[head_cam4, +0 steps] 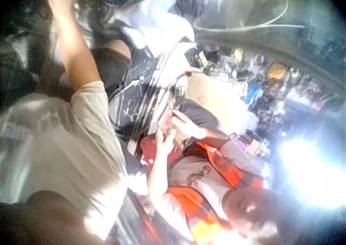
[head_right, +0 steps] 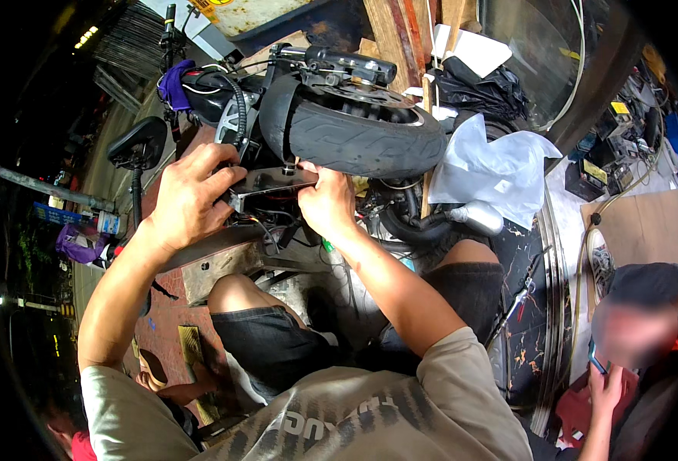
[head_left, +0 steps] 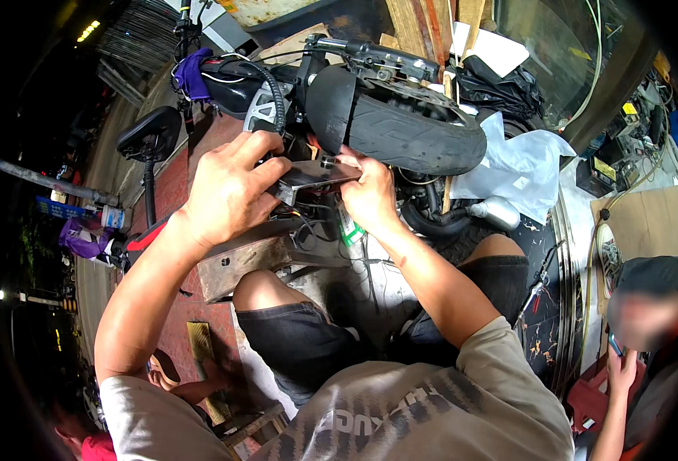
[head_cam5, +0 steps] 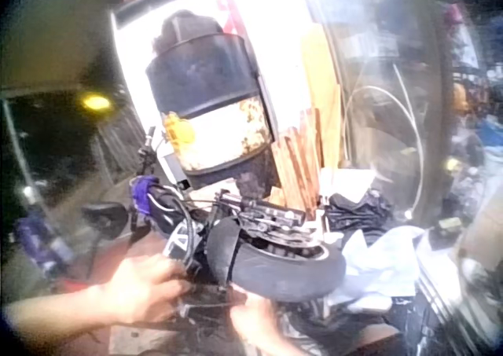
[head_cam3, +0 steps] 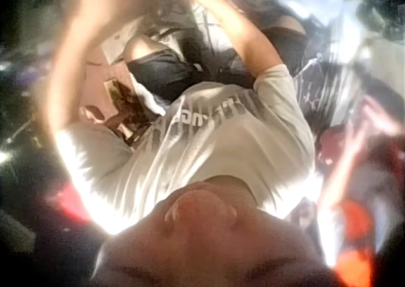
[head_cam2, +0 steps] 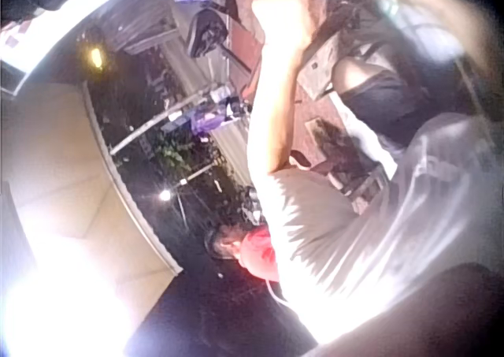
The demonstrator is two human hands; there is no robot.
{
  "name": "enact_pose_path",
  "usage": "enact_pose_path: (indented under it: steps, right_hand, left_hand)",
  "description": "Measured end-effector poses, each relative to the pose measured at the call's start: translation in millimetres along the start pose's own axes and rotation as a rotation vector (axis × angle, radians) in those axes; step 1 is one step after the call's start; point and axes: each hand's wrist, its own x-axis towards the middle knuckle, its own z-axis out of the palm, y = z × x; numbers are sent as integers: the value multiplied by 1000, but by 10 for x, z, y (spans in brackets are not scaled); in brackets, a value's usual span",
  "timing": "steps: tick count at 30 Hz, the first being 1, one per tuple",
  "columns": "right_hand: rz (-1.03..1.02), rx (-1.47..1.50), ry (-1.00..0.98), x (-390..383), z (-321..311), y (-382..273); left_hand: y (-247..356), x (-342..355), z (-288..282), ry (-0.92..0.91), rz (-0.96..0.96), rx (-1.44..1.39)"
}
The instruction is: The person manipulates wires and electronic components inside a motorcycle's panel, uses a power drill to fasten screws, and handles plastic housing parts by hand.
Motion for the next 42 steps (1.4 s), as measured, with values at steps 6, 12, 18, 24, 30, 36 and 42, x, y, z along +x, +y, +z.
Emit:
enact_pose_path:
  steps: [6, 12, 18, 24, 30, 36, 42]
  right_hand:
    - [165, 98, 135, -265, 20, 167]
    - [55, 38, -78, -867, -116, -243]
    - [-88, -345, -279, -907, -93, -412]
    - [-176, -134, -231, -772, -63, -197]
    - [-67, -94, -87, -629, -106, -87]
    - [407, 577, 40, -470, 97, -138]
    - [596, 1071, -26, -585, 287, -48]
  left_hand:
    - [56, -30, 73, 51, -136, -74]
    - [90, -46, 98, 75, -217, -92]
    - [111, -29, 115, 102, -222, -63]
    - [120, -14, 123, 63, -258, -65]
    - [130, -9, 130, 71, -264, -82]
    - [130, -21, 116, 65, -263, -70]
    - [141, 4, 116, 69, -264, -94]
